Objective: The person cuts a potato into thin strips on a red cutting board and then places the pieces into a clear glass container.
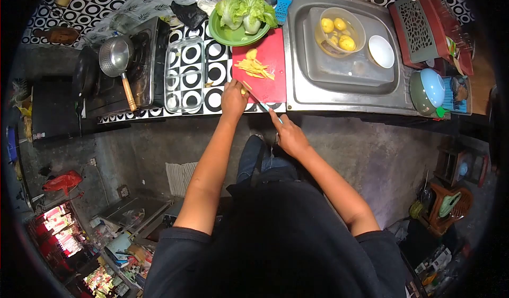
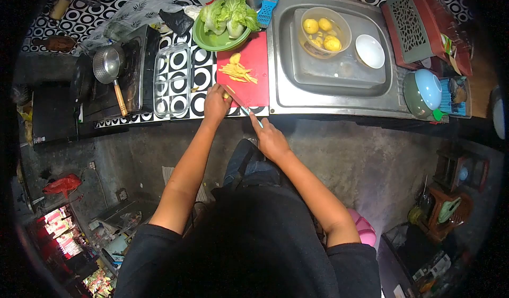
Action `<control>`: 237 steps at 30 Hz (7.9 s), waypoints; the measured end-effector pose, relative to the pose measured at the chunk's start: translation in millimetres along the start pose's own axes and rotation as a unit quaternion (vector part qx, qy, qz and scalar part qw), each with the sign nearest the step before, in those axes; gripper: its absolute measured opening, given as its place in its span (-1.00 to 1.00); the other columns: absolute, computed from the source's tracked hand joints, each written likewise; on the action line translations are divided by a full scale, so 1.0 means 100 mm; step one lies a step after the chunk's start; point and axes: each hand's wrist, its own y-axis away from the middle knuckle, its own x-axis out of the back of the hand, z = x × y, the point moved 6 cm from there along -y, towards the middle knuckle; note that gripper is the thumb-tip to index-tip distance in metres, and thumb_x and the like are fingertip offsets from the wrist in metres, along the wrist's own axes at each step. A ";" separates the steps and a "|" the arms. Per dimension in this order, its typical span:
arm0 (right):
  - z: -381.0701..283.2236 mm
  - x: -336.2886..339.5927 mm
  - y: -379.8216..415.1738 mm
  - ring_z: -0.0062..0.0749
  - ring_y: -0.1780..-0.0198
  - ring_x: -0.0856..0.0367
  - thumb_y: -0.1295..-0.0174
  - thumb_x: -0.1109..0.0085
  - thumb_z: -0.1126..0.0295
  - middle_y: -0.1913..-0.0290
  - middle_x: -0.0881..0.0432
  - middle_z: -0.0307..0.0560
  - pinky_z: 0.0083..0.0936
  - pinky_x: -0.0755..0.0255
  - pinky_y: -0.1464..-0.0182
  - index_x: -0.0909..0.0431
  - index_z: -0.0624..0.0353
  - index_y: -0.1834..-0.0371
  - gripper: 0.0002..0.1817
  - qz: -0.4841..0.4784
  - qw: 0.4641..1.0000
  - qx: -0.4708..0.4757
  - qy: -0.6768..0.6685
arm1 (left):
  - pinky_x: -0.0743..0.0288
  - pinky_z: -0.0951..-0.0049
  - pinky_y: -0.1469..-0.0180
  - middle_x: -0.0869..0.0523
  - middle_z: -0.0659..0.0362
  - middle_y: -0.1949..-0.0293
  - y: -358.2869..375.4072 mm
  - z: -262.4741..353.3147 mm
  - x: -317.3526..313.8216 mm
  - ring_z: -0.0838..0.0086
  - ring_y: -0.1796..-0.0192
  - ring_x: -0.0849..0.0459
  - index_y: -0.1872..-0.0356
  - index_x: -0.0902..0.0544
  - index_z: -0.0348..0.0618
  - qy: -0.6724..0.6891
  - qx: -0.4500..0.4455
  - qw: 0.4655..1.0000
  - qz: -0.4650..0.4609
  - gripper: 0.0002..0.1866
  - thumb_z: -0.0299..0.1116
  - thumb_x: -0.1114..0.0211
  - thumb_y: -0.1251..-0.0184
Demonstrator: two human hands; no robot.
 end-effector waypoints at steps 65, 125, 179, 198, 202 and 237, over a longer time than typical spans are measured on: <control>0.00 -0.24 -0.77 0.36 0.09 -0.66 -0.13 -0.12 0.73 -0.06 -0.50 0.31 0.06 -0.58 0.03 -0.01 0.03 -0.75 0.03 0.025 0.995 0.055 -0.073 | -0.55 0.07 -0.10 -0.71 0.03 0.01 0.02 -0.04 0.00 -0.01 0.01 -0.62 0.03 -0.75 -0.24 0.043 0.023 0.999 0.010 -0.61 -0.56 -0.53 -0.04; -0.17 -0.32 -1.02 0.26 0.12 -0.72 -0.24 -0.16 0.59 0.08 -0.58 0.21 0.03 -0.63 0.06 -0.25 -0.06 -0.66 -0.16 0.080 0.996 -0.012 -0.039 | -0.55 0.04 -0.17 -0.62 0.10 -0.01 0.04 -0.14 -0.01 0.09 -0.16 -0.59 0.12 -0.70 -0.25 0.048 0.001 0.999 -0.012 -0.67 -0.50 -0.54 -0.05; 0.00 0.42 -0.49 0.11 0.10 -0.66 -0.50 -0.14 0.42 0.12 -0.65 0.13 -0.17 -0.54 -0.04 -0.53 0.10 -0.46 -0.54 0.092 0.993 -0.032 -0.071 | -0.49 0.04 -0.17 -0.64 -0.04 -0.03 0.22 -0.36 0.22 -0.02 -0.11 -0.61 -0.11 -0.62 -0.29 0.114 -0.041 0.992 0.024 -0.52 -0.37 -0.55 -0.18; -0.15 0.07 -0.26 0.23 0.05 -0.64 -0.49 -0.14 0.44 0.12 -0.64 0.21 -0.09 -0.49 -0.05 -0.52 0.07 -0.47 -0.52 0.115 0.974 -0.089 -0.173 | -0.35 0.03 -0.27 -0.56 0.00 -0.11 -0.01 -0.28 -0.09 0.08 -0.22 -0.50 -0.08 -0.64 -0.28 0.050 -0.028 0.998 -0.033 -0.48 -0.33 -0.57 -0.09; -0.15 0.12 -0.31 0.24 0.03 -0.64 -0.49 -0.13 0.46 0.09 -0.64 0.24 -0.09 -0.50 -0.08 -0.49 0.11 -0.48 -0.51 0.111 0.973 -0.091 -0.179 | -0.35 0.04 -0.26 -0.56 0.00 -0.10 -0.02 -0.28 -0.09 0.07 -0.22 -0.50 -0.16 -0.62 -0.27 0.080 -0.035 0.996 0.008 -0.43 -0.31 -0.57 -0.12; -0.32 -0.06 -0.24 0.23 0.06 -0.65 -0.46 -0.14 0.46 0.10 -0.59 0.20 0.00 -0.52 0.01 -0.36 0.08 -0.58 -0.40 0.105 0.981 -0.089 -0.135 | -0.41 0.01 -0.23 -0.62 0.07 -0.15 0.00 -0.30 -0.09 0.06 -0.23 -0.54 -0.14 -0.64 -0.21 0.061 -0.045 0.997 0.017 -0.45 -0.44 -0.52 -0.02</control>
